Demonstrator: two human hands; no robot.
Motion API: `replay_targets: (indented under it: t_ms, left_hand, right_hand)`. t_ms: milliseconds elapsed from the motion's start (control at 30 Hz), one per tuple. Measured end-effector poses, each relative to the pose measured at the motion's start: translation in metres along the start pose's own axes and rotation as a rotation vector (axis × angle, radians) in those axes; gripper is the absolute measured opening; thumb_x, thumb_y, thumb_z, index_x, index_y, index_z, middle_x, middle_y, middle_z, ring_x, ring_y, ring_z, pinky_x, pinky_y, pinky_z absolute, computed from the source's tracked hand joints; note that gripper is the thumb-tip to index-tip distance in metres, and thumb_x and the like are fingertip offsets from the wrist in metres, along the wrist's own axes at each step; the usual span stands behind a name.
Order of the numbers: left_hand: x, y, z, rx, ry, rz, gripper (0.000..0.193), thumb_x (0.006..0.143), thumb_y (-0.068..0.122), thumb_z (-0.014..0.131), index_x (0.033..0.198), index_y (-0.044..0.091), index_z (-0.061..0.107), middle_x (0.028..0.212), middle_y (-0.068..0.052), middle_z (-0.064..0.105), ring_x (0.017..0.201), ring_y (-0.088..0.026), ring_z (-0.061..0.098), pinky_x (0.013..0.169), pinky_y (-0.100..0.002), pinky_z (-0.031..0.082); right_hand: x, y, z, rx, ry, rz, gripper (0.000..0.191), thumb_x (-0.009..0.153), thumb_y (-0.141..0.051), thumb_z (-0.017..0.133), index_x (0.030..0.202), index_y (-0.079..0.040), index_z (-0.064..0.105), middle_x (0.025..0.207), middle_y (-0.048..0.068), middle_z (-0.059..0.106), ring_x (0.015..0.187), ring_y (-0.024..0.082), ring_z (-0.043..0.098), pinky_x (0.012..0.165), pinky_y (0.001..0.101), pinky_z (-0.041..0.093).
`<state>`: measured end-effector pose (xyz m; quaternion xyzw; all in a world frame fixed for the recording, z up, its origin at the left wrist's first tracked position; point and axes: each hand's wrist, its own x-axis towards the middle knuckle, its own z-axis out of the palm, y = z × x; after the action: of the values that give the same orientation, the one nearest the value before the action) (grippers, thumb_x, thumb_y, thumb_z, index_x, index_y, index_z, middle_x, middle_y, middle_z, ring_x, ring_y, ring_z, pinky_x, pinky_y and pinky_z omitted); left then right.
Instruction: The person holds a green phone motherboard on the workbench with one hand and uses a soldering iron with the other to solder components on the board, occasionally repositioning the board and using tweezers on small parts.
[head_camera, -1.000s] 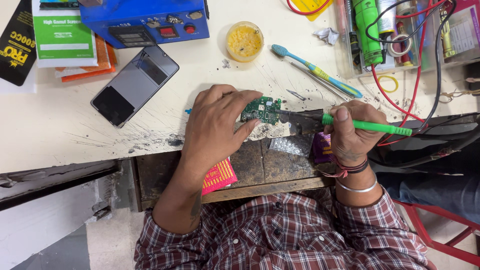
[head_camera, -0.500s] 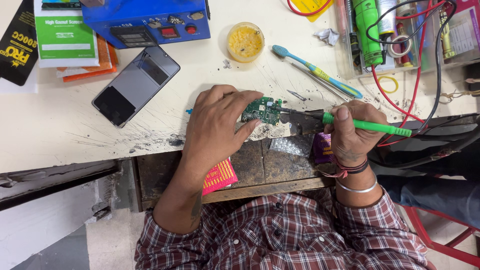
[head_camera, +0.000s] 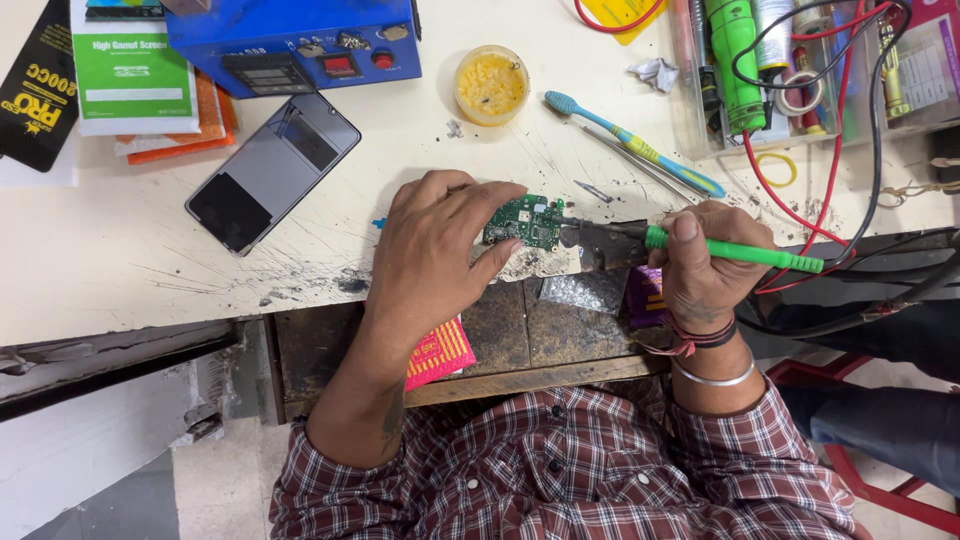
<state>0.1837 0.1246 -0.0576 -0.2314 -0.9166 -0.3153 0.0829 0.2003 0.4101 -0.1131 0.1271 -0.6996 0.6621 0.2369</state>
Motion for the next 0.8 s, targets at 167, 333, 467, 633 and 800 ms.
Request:
replay_targets:
  t_ms: [167, 333, 467, 633, 800]
  left_hand:
    - [-0.0001, 0.0, -0.0012, -0.004, 0.006, 0.009, 0.051, 0.085, 0.031, 0.083, 0.13, 0.017, 0.067, 0.121, 0.0, 0.074, 0.116, -0.023, 0.062, 0.104, -0.043, 0.044]
    - [0.0006, -0.0001, -0.0019, -0.008, -0.003, 0.005, 0.05, 0.085, 0.031, 0.083, 0.13, 0.016, 0.067, 0.119, 0.0, 0.074, 0.115, -0.023, 0.062, 0.104, -0.043, 0.044]
    - [0.0008, -0.0005, -0.0014, -0.006, 0.007, 0.006, 0.051, 0.084, 0.031, 0.083, 0.13, 0.016, 0.067, 0.12, 0.0, 0.074, 0.115, -0.023, 0.062, 0.103, -0.043, 0.044]
    - [0.0009, -0.0002, -0.0009, 0.005, -0.003, 0.005, 0.051, 0.084, 0.032, 0.083, 0.13, 0.017, 0.067, 0.119, 0.0, 0.074, 0.115, -0.022, 0.062, 0.104, -0.043, 0.044]
    - [0.0002, 0.0002, -0.0008, -0.003, 0.002, 0.004, 0.051, 0.084, 0.032, 0.083, 0.13, 0.017, 0.067, 0.12, -0.001, 0.075, 0.115, -0.023, 0.062, 0.103, -0.043, 0.044]
  right_hand:
    - [-0.0002, 0.0003, 0.0002, -0.003, -0.003, -0.006, 0.031, 0.112, -0.019, 0.071, 0.092, -0.002, 0.055, 0.074, 0.014, 0.065, 0.051, 0.013, 0.058, 0.046, 0.0244, 0.047]
    - [0.0013, -0.0006, -0.0007, -0.009, -0.018, -0.008, 0.03, 0.111, -0.019, 0.07, 0.092, -0.002, 0.055, 0.076, 0.015, 0.066, 0.05, 0.013, 0.057, 0.046, 0.0244, 0.046]
    - [0.0005, 0.0002, 0.0011, 0.01, 0.011, 0.006, 0.03, 0.111, -0.019, 0.071, 0.092, -0.001, 0.055, 0.074, 0.014, 0.065, 0.05, 0.012, 0.057, 0.045, 0.0244, 0.046]
    - [0.0009, -0.0007, -0.0016, 0.002, -0.012, 0.006, 0.029, 0.111, -0.019, 0.07, 0.092, 0.0, 0.057, 0.077, 0.016, 0.066, 0.05, 0.013, 0.057, 0.045, 0.0244, 0.045]
    - [-0.0005, 0.0016, -0.0005, 0.007, 0.015, -0.002, 0.03, 0.111, -0.019, 0.071, 0.092, -0.001, 0.056, 0.075, 0.015, 0.066, 0.05, 0.012, 0.057, 0.046, 0.0245, 0.046]
